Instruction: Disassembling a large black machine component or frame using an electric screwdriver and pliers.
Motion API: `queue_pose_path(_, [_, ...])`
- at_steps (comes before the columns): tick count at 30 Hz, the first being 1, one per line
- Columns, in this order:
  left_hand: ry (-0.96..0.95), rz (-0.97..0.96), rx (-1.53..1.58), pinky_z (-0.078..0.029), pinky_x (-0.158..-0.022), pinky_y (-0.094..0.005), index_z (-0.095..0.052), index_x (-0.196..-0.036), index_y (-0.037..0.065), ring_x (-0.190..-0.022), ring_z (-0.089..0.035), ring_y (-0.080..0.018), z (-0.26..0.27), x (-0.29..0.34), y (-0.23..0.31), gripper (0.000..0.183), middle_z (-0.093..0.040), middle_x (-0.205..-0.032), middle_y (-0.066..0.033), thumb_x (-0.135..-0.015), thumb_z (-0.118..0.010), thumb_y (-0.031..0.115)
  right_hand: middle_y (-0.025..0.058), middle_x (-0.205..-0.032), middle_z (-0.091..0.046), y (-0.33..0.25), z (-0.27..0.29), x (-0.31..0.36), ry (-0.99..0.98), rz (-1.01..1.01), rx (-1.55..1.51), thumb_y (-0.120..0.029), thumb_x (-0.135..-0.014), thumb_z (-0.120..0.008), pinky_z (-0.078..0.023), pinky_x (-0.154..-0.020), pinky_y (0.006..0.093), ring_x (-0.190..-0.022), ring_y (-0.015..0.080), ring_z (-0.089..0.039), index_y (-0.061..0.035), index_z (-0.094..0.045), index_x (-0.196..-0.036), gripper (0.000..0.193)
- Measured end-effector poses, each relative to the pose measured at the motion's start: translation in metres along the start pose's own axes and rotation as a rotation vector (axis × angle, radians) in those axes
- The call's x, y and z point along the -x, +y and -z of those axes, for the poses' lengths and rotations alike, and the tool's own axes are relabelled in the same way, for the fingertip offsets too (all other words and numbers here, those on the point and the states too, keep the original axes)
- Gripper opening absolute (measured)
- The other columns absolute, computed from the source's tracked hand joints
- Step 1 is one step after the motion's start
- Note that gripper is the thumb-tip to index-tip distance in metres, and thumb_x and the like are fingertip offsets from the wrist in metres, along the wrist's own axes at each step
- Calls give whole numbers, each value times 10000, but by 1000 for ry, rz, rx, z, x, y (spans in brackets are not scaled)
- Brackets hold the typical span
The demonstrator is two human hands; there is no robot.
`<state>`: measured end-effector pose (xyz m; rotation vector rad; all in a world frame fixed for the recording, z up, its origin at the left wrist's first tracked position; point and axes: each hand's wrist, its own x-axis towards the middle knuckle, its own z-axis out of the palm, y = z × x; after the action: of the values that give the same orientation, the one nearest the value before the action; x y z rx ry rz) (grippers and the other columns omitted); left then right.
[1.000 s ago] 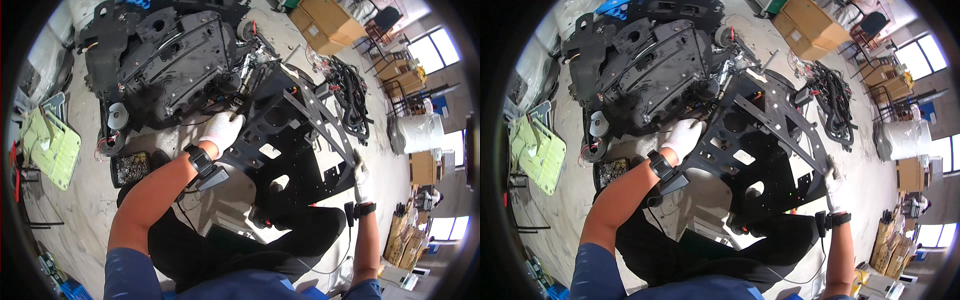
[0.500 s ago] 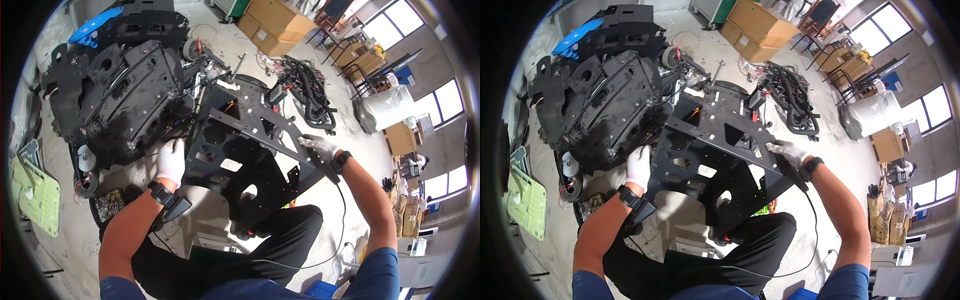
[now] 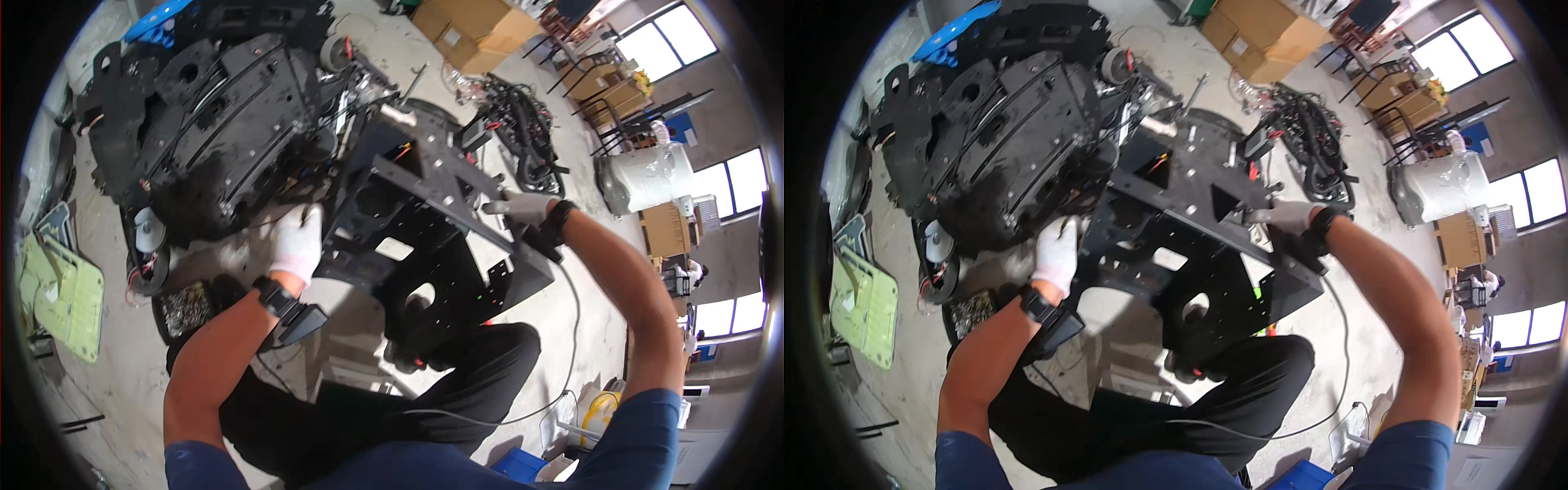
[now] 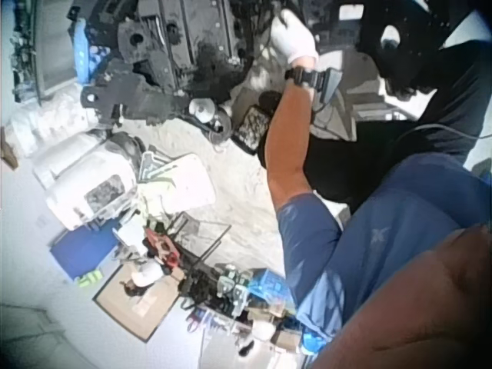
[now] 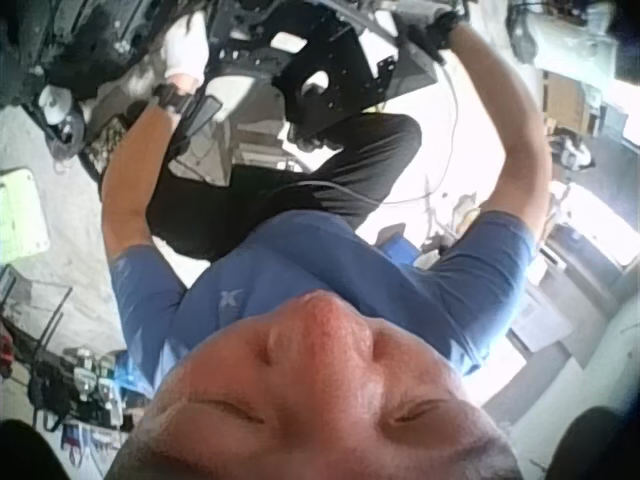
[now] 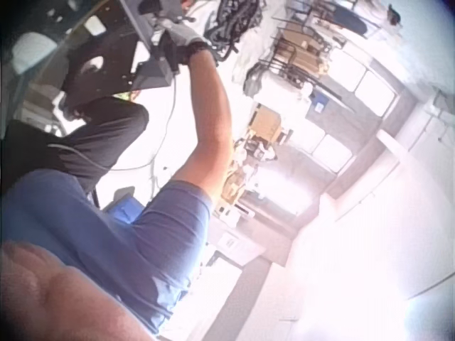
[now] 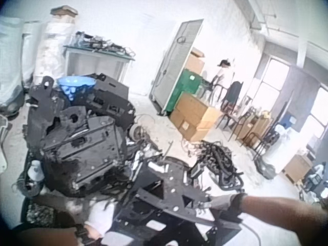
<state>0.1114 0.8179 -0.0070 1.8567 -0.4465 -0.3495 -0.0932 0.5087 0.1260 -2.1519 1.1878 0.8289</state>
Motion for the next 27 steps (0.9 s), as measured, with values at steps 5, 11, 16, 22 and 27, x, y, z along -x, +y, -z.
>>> queue_pose_path(5, [-81,-16,-72,-437,-669,-425,-592,-798,-16,-764,-565,-399,9,3,19,310,-582,-759,-234,-837,-483,271,30,-749,-462,-11,-9,16,64,48,-147,-321,-742,-573,-386,-536,255,-635,113,-439,-53,-445,-1040,421])
queue_pose_path(11, [-112,-75,-248,-449,-717,-428,-604,-879,-17,-822,-563,-399,33,8,12,304,-590,-861,-250,-840,-485,260,126,-1092,-543,-37,-8,28,37,35,-139,-280,-736,-600,-398,-848,291,-959,167,-497,62,-410,-1220,622])
queue_pose_path(16, [-60,-37,-221,-455,-733,-423,-605,-931,-28,-852,-568,-395,53,9,3,301,-596,-873,-249,-836,-487,232,183,-1054,-565,-56,13,18,199,149,109,-363,-702,-607,-407,-856,284,-955,217,-532,92,-447,-1175,676])
queue_pose_path(22, [65,-99,-169,-441,-670,-437,-588,-837,-17,-795,-552,-416,73,9,-1,241,-581,-797,-246,-840,-491,203,198,-1045,-571,-108,21,29,274,281,77,-344,-654,-654,-438,-809,292,-917,226,-560,92,-417,-1203,740])
queue_pose_path(27, [122,-86,-139,-413,-599,-435,-554,-772,-21,-746,-521,-436,79,7,-11,248,-547,-742,-255,-847,-498,208,243,-1085,-557,-118,20,3,417,353,142,-358,-614,-671,-438,-828,314,-989,277,-564,95,-385,-1226,814])
